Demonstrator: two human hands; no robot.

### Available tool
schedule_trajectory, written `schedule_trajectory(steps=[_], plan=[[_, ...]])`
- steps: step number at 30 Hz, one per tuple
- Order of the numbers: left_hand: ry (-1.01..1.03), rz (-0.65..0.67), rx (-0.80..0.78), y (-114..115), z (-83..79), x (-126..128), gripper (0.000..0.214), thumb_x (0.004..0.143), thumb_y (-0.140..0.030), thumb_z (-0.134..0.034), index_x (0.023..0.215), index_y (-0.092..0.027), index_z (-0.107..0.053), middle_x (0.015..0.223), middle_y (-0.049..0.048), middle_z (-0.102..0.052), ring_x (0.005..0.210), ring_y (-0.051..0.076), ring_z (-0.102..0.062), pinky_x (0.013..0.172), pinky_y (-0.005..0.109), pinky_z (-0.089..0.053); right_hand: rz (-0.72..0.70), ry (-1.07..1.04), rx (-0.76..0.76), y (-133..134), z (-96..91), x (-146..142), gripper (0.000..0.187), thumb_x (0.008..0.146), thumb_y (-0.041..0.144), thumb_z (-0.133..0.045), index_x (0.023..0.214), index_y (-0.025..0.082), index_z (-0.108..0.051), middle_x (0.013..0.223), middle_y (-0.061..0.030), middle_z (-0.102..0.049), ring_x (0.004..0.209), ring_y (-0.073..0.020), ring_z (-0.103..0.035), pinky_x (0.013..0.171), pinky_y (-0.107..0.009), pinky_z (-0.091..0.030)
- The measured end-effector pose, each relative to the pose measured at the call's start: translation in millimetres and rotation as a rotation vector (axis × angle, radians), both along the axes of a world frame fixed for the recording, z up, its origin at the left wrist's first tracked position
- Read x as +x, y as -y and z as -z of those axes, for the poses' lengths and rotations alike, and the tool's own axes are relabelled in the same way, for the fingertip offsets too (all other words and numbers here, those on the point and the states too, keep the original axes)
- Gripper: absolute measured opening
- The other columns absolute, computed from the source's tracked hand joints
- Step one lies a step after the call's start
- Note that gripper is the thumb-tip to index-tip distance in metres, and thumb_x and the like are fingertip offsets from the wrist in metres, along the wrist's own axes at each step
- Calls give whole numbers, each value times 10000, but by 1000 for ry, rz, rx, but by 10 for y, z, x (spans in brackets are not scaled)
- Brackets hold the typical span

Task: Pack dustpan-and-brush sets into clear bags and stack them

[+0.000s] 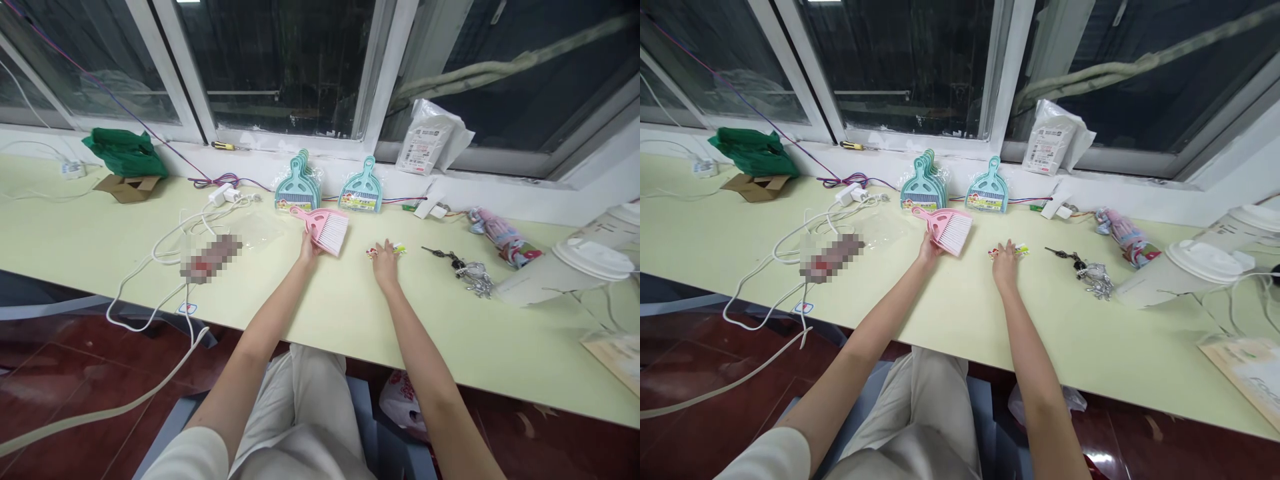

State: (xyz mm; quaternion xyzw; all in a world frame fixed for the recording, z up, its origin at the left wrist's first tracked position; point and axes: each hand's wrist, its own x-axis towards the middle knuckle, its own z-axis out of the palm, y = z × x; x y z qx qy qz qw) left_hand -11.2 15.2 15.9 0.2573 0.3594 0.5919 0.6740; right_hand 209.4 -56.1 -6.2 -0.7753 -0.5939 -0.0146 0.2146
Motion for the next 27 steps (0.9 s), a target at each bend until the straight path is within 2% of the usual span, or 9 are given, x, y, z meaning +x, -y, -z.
schedule_trajectory(steps=[2,4,8,10,13,15,20,23,27], plan=[[-8,-2,-2,1,1,-8,453,832,-511,-619,1204,-292,-482,1228,50,-625,1030,212,-648,795,357,-567,87,-14,3,-1,4,2,433,906,223,-454,1289,40,-541,1467,-288,-380,1375,-387,-325,1106,-597,-166],[-20,-8,-5,8,-7,-21,454,848,-505,-598,1230,-295,-471,1254,54,-615,1044,214,-644,791,353,-569,94,-39,-28,1,4,17,394,903,229,-458,1217,35,-596,1388,-296,-474,1337,-395,-382,1100,-626,-154],[-44,18,30,36,-29,-49,460,874,-511,-553,1273,-301,-461,1293,61,-597,1067,221,-634,781,349,-573,-27,-214,28,-27,-31,68,326,897,243,-459,1114,126,-672,1231,-185,-646,1170,-307,-571,1133,-581,-158],[-62,52,33,61,-39,-46,487,865,-520,-565,1288,-304,-454,1294,68,-596,1057,225,-638,769,352,-575,-48,-402,135,-47,-88,55,361,895,322,-475,1147,144,-663,1182,-154,-682,1115,-284,-615,1127,-543,-237],[-95,167,26,127,-53,9,523,847,-530,-590,1294,-301,-445,1290,77,-598,996,226,-657,722,353,-583,-139,-585,378,-40,-215,-67,471,909,428,-452,1269,162,-599,1310,-142,-617,1230,-255,-559,1106,-459,-336],[-102,253,21,192,-62,75,528,838,-524,-606,1285,-293,-447,1272,79,-607,944,217,-668,684,342,-587,-281,-520,446,-3,-289,-205,492,924,435,-433,1334,189,-549,1409,-114,-539,1352,-228,-446,1154,-451,-267],[-42,364,16,323,-87,196,450,855,-444,-606,1256,-285,-479,1189,56,-633,830,174,-678,621,300,-584,-478,-251,115,93,-311,-512,506,954,373,-389,1441,240,-420,1525,-82,-390,1481,-253,-187,1146,-650,14],[-51,346,7,331,-98,191,473,823,-344,-647,1259,-292,-472,1170,41,-635,793,149,-668,603,267,-579,-438,-209,12,120,-281,-584,539,967,353,-336,1498,262,-302,1578,-78,-278,1493,-264,-130,1107,-713,14],[-109,300,47,333,-99,167,668,700,-199,-737,1292,-322,-451,1179,33,-631,823,153,-673,675,293,-588,-354,-189,14,151,-287,-630,528,972,368,-314,1494,292,-303,1583,-67,-270,1490,-268,-136,1102,-715,19]])
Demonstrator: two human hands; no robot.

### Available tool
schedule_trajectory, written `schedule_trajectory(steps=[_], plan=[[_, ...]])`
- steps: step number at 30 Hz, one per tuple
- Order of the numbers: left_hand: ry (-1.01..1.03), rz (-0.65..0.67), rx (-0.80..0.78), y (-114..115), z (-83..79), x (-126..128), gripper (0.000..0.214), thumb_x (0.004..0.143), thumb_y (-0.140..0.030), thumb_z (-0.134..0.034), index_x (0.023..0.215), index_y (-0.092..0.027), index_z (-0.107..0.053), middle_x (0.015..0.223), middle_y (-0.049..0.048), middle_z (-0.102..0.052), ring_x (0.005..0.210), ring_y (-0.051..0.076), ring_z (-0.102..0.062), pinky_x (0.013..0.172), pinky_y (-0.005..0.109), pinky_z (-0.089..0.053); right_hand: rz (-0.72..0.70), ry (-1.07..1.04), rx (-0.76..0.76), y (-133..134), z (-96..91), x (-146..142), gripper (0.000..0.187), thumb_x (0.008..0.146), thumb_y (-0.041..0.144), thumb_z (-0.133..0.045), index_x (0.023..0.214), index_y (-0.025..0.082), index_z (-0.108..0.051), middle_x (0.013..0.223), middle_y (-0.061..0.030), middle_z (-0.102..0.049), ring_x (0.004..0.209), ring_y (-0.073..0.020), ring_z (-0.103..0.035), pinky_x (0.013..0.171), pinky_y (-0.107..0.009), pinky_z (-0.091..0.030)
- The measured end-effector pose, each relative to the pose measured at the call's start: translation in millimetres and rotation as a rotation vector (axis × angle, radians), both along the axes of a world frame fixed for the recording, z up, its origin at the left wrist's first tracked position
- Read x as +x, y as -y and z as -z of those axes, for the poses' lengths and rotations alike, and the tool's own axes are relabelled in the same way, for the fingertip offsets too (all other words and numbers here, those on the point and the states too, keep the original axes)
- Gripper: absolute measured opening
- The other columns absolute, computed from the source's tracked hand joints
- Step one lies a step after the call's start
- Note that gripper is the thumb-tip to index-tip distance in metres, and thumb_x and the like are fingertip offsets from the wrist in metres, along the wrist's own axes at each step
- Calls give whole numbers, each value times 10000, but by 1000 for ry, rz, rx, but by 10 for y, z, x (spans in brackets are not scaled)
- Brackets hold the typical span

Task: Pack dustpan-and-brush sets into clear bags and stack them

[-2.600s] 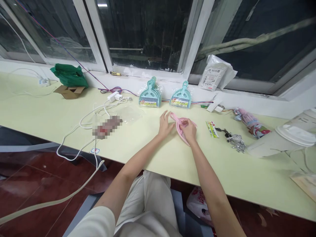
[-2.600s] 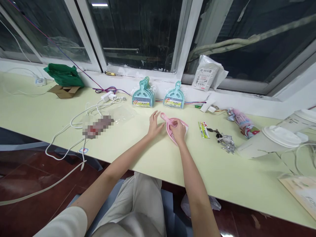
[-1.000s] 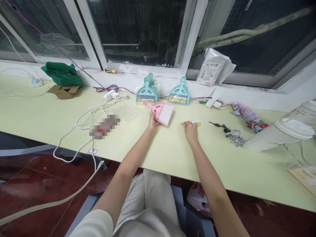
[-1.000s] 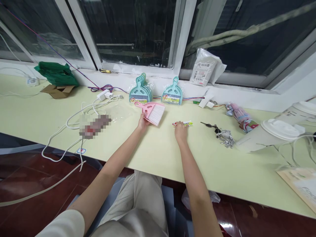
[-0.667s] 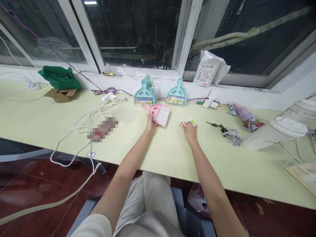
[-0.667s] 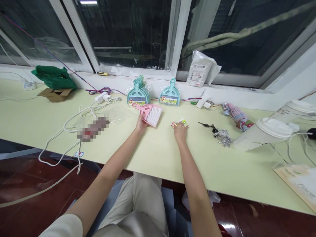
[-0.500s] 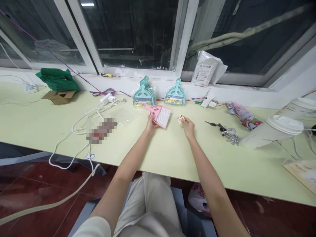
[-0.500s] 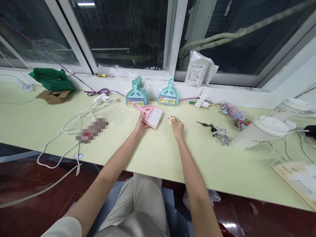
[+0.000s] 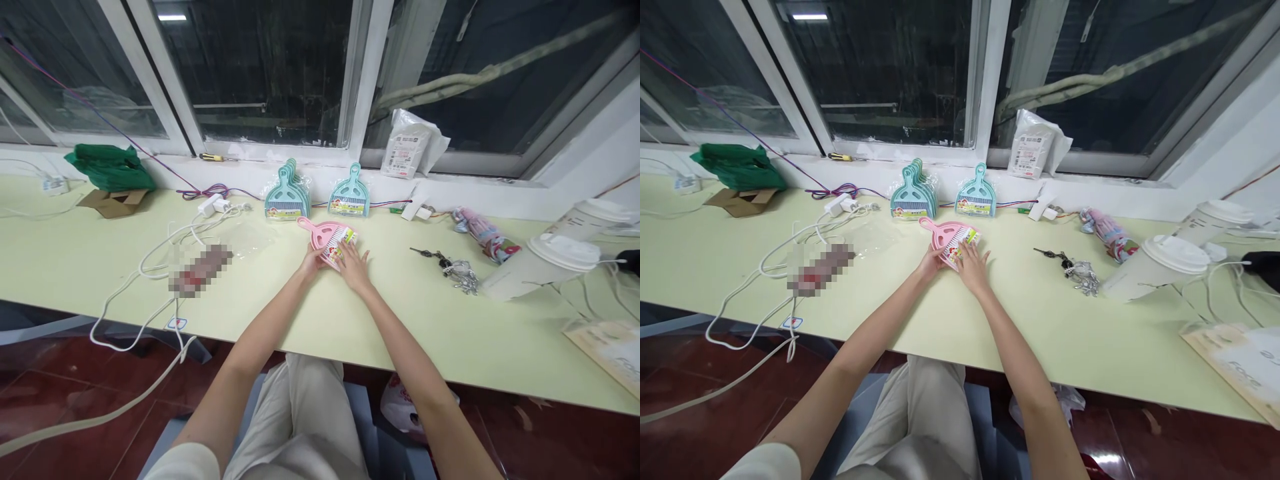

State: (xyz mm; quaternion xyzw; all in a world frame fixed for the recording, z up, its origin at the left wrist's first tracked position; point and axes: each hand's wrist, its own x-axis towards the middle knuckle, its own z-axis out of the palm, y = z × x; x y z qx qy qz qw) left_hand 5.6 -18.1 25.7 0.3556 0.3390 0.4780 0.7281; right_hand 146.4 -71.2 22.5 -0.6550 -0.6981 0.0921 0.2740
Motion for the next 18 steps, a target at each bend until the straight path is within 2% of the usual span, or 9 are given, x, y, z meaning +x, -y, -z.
schedule_trajectory(steps=[3,6,8,10,12,14,16,18], plan=[[-41,13,68,37,0,0,783,611,-123,-775,1296,-327,-458,1224,43,-612,914,190,-677,779,368,-580,8,-35,-6,10,-10,-32,510,966,386,-338,1468,302,-353,1568,-71,-310,1478,-271,-178,1101,-708,43],[-58,30,110,80,-21,-1,798,577,-79,-756,1288,-313,-480,1237,53,-611,1005,224,-661,839,408,-563,41,-104,17,-23,-4,-26,514,959,398,-343,1454,267,-378,1557,-93,-328,1469,-268,-208,1109,-693,41],[-31,38,146,99,-47,-11,805,574,-64,-739,1297,-306,-482,1260,61,-606,1065,248,-642,868,430,-554,153,-211,79,-70,9,18,581,938,419,-376,1475,203,-337,1580,-129,-262,1481,-271,-165,1139,-654,-18],[-3,45,181,109,-72,-26,812,582,-64,-733,1315,-300,-474,1286,75,-598,1105,269,-626,899,458,-540,274,-431,112,-122,30,89,671,896,434,-463,1483,149,-305,1576,-164,-256,1478,-265,-189,1167,-565,-166],[-5,60,199,110,-82,-37,811,593,-69,-734,1328,-289,-471,1296,90,-596,1120,279,-619,927,479,-521,286,-760,43,-165,59,169,668,851,409,-556,1438,151,-368,1488,-168,-425,1395,-249,-388,1111,-467,-362],[-35,93,206,97,-75,-37,797,598,-79,-740,1326,-277,-481,1284,95,-605,1111,278,-622,943,491,-506,217,-1083,-82,-192,89,237,524,801,341,-642,1285,181,-520,1262,-126,-645,1169,-225,-619,981,-404,-507],[-67,147,239,63,-62,-34,773,607,-102,-755,1318,-264,-497,1264,94,-620,1105,281,-623,956,500,-492,169,-1296,-153,-204,111,285,351,732,258,-721,1062,193,-618,1010,-67,-743,940,-197,-713,873,-367,-571],[-122,196,319,1,-60,-56,650,670,-172,-752,1282,-244,-543,1234,96,-642,1123,288,-610,982,499,-470,158,-1400,-144,-205,116,318,278,671,197,-770,914,191,-635,859,-27,-754,822,-174,-728,818,-336,-592]])
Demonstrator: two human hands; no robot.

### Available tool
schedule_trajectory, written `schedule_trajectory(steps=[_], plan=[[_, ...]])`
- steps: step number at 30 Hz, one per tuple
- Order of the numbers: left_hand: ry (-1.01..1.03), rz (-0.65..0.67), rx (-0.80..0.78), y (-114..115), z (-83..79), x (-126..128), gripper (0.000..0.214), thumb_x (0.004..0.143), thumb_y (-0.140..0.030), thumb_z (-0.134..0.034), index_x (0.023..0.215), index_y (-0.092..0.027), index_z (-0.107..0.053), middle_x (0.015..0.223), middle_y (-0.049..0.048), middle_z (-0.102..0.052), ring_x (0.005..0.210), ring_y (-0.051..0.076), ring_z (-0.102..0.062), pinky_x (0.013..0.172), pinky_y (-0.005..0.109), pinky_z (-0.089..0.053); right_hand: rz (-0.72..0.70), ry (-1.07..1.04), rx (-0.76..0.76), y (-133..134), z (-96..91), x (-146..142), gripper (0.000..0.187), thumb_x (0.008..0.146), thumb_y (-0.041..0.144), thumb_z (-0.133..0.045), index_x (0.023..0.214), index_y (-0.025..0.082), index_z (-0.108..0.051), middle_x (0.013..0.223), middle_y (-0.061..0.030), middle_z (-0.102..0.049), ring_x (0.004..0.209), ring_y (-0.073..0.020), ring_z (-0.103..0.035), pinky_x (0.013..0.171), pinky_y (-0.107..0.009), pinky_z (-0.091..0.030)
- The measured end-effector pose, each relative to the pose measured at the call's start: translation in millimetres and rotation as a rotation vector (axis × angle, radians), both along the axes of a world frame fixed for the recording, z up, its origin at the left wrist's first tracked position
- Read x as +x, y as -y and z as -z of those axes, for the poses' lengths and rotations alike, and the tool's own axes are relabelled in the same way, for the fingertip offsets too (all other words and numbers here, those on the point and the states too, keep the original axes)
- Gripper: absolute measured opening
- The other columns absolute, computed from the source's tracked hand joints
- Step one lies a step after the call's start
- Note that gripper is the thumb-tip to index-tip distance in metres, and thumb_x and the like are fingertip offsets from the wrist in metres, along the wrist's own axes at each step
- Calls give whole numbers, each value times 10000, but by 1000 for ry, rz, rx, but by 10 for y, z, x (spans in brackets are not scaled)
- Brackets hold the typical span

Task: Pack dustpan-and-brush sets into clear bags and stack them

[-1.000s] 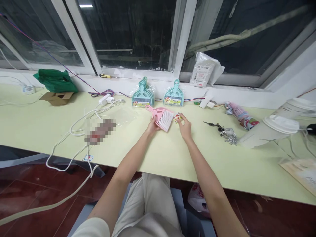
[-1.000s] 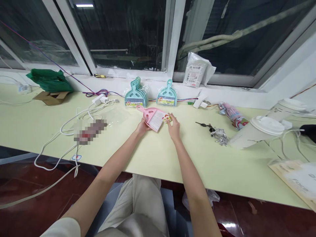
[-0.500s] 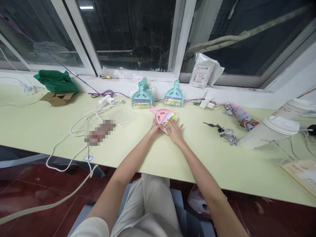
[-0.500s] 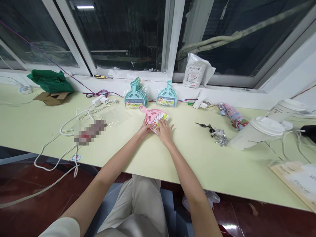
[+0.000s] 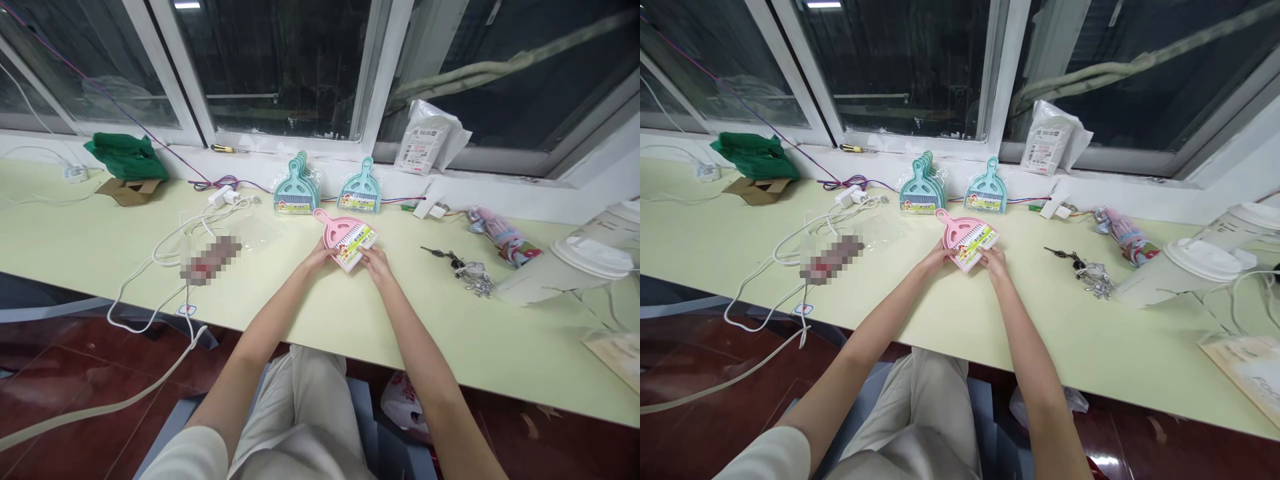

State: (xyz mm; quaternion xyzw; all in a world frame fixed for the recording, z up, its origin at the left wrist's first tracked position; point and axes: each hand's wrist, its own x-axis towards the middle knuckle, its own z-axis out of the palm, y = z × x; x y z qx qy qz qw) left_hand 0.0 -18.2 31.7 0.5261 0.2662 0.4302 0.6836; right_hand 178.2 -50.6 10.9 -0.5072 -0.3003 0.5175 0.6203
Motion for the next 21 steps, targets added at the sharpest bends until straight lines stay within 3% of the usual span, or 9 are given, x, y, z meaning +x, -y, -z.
schedule_trajectory(steps=[2,5,7,9,10,12,16,18,21], plan=[[-131,-68,109,-83,-12,-88,382,794,-280,-670,1169,-219,-634,1188,103,-666,1162,294,-582,1032,491,-425,27,-45,25,2,-8,30,272,646,168,-783,874,188,-637,812,-12,-751,781,-165,-728,793,-320,-601],[-527,-491,277,-207,-33,-370,280,916,-346,-489,1039,-209,-699,1218,123,-643,1280,308,-476,1119,502,-299,78,-65,46,4,-20,83,277,630,139,-782,864,183,-641,806,-10,-749,769,-167,-727,776,-314,-609],[-797,-833,370,-267,-27,-601,337,926,-289,-445,1184,-202,-645,1384,137,-525,1392,306,-331,1154,500,-213,105,-74,58,3,-17,118,280,625,123,-779,862,184,-643,813,-11,-749,775,-167,-726,775,-307,-611],[-993,-1021,379,-304,0,-783,449,913,-206,-419,1350,-172,-518,1488,160,-401,1445,288,-229,1161,490,-178,120,-92,66,-1,-8,142,285,620,110,-773,863,186,-646,825,-10,-748,778,-161,-725,779,-298,-610],[-1066,-1031,355,-314,19,-834,487,903,-170,-406,1383,-155,-479,1490,177,-393,1443,284,-237,1154,487,-185,122,-98,69,-3,-4,150,290,618,107,-772,866,188,-646,830,-8,-748,778,-158,-725,784,-295,-609],[-1161,-907,330,-317,58,-841,471,874,-123,-400,1322,-156,-543,1415,185,-485,1382,285,-355,1130,474,-231,125,-100,73,-9,0,157,298,614,111,-773,871,191,-645,837,-6,-747,782,-157,-724,795,-298,-608],[-1074,-556,466,-243,94,-564,256,791,-120,-489,849,-220,-717,1061,121,-697,1124,277,-578,1078,417,-315,138,-95,83,-15,-6,163,301,624,114,-756,894,191,-647,857,-13,-749,801,-161,-724,805,-309,-608],[-977,-515,466,-179,88,-405,200,760,-126,-524,758,-231,-695,887,111,-704,1038,292,-609,1049,418,-341,151,-99,84,-15,-9,172,301,630,105,-740,904,189,-650,863,-11,-749,800,-158,-722,796,-303,-609],[-920,-552,430,-101,71,-286,214,743,-142,-568,892,-243,-683,835,106,-675,1032,321,-600,1023,446,-356,158,-88,85,-14,-12,187,302,631,102,-738,906,191,-650,861,-3,-749,787,-153,-720,773,-295,-612]])
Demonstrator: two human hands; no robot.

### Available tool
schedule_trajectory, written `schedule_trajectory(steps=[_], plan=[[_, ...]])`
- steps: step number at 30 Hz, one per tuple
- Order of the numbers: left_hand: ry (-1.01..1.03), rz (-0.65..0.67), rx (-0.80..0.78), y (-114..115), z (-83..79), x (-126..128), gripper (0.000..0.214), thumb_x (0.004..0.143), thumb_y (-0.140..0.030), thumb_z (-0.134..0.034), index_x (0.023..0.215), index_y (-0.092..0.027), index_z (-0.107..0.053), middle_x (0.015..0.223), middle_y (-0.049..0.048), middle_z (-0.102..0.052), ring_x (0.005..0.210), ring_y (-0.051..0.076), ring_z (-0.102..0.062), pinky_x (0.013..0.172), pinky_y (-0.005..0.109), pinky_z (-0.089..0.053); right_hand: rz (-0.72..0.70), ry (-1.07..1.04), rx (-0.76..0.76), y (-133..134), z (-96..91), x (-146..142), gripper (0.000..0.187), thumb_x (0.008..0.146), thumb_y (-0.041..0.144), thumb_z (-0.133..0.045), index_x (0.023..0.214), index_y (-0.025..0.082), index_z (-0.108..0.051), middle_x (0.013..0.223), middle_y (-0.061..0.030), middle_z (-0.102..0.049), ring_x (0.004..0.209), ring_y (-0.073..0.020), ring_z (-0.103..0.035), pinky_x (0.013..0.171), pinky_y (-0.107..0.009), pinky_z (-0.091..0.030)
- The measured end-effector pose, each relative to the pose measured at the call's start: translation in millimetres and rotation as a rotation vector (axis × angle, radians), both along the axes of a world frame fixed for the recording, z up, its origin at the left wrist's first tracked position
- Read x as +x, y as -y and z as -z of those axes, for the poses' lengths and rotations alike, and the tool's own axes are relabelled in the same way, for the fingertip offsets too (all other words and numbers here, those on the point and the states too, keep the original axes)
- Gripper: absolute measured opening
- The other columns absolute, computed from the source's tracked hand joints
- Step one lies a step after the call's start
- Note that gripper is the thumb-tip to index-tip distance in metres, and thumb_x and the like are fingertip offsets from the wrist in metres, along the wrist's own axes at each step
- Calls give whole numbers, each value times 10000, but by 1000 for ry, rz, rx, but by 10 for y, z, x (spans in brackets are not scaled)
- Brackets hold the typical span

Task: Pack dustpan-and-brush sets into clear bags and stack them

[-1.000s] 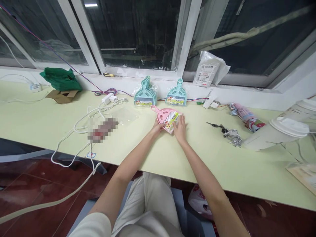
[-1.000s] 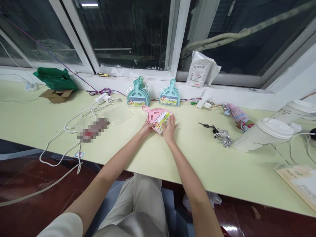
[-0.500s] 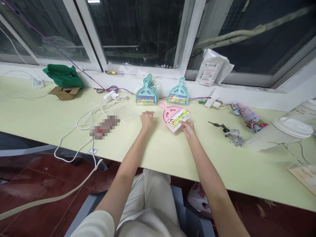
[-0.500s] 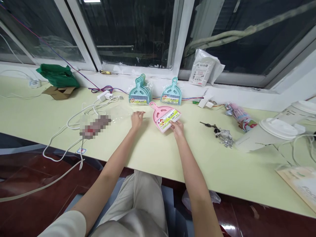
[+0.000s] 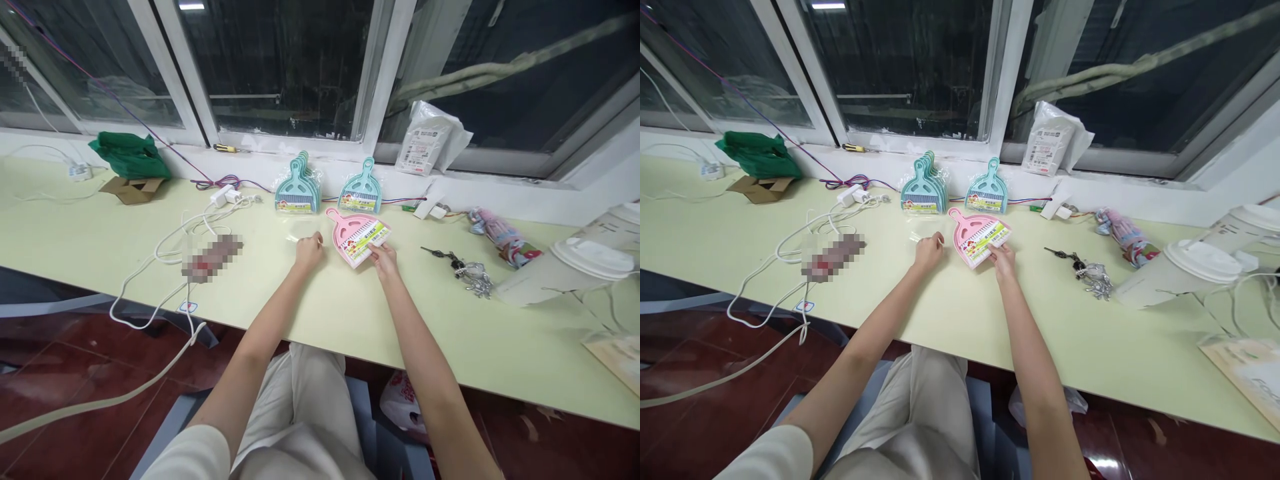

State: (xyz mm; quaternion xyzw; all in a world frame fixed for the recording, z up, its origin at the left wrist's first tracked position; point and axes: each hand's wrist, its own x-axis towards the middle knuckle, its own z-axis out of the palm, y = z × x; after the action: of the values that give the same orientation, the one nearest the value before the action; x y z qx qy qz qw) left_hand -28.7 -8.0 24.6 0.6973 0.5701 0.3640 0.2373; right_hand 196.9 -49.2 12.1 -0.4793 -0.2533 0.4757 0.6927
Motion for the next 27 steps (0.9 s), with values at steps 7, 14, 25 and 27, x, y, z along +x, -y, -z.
schedule_trajectory(steps=[7,14,25,27], plan=[[-291,-8,40,-44,27,-89,243,786,-268,-613,1019,-219,-662,1203,164,-581,1215,353,-456,1007,484,-387,-86,87,-45,42,-79,1,259,630,118,-755,865,177,-666,812,-5,-755,735,-164,-718,714,-299,-618],[-399,-172,-33,-128,17,-184,259,861,-185,-445,862,-171,-703,985,200,-654,1061,347,-568,855,428,-437,-224,160,-105,89,-184,79,255,626,48,-754,854,144,-694,795,-38,-759,697,-175,-717,697,-313,-618],[-317,-266,160,-62,-111,-190,311,964,-244,-331,1074,-221,-621,1112,140,-638,1137,288,-527,881,361,-403,-183,74,-126,66,-160,-100,197,682,19,-696,837,140,-685,784,-31,-756,699,-167,-720,748,-323,-621],[-263,-227,188,-27,-124,-181,295,967,-260,-344,1074,-223,-616,1127,143,-633,1164,292,-510,927,375,-393,-250,86,-91,73,-161,-146,206,667,46,-726,844,143,-688,801,-38,-760,701,-174,-722,729,-322,-624]])
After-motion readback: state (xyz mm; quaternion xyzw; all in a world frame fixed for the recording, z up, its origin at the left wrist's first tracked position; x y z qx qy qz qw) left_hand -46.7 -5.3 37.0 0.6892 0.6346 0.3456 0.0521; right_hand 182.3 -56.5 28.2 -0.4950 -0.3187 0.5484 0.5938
